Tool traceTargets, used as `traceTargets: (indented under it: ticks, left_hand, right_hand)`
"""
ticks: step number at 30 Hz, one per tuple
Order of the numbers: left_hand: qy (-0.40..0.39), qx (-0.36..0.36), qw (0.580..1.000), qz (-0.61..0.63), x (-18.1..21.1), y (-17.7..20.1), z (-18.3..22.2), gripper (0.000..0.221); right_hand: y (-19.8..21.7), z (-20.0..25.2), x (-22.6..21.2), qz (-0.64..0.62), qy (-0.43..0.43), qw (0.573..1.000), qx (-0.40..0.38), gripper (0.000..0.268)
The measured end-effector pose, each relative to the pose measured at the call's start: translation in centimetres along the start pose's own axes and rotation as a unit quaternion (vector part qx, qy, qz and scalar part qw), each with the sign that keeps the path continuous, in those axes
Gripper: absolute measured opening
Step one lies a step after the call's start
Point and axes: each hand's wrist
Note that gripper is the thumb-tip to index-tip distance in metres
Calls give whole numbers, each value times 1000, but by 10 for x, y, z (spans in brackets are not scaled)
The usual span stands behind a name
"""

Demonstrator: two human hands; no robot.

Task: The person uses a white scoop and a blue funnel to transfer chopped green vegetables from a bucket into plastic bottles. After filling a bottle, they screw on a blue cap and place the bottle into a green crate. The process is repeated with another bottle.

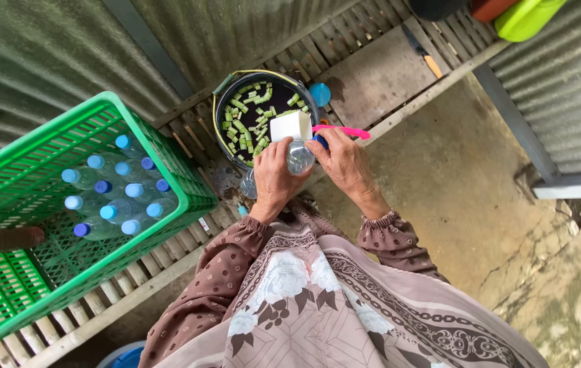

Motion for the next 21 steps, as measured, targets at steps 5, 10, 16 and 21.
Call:
traceTargets:
  ticks: [5,10,16,21]
  left_hand:
    - [71,-82,988,106,27,-7,-16,75]
    - [109,-87,981,136,49,-23,-25,77]
    - [130,-34,989,56,61,-45,-27,82]
    - [117,-31,993,-9,57,-47,-23,84]
  right_hand:
    - [36,-26,33,-80,49,991,-94,35]
    - [68,-52,61,-143,45,967,-207,37]
    - [74,-71,77,-275,41,926,-254,44]
    - [62,-78,72,-132,-108,962,-213,39]
Point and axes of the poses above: each hand's wrist, its own z-axis away from the middle knuckle, its own y-axis out of the back of the hand, x = y × z, and after that the axes turned 14 degrees about -z, right-handed
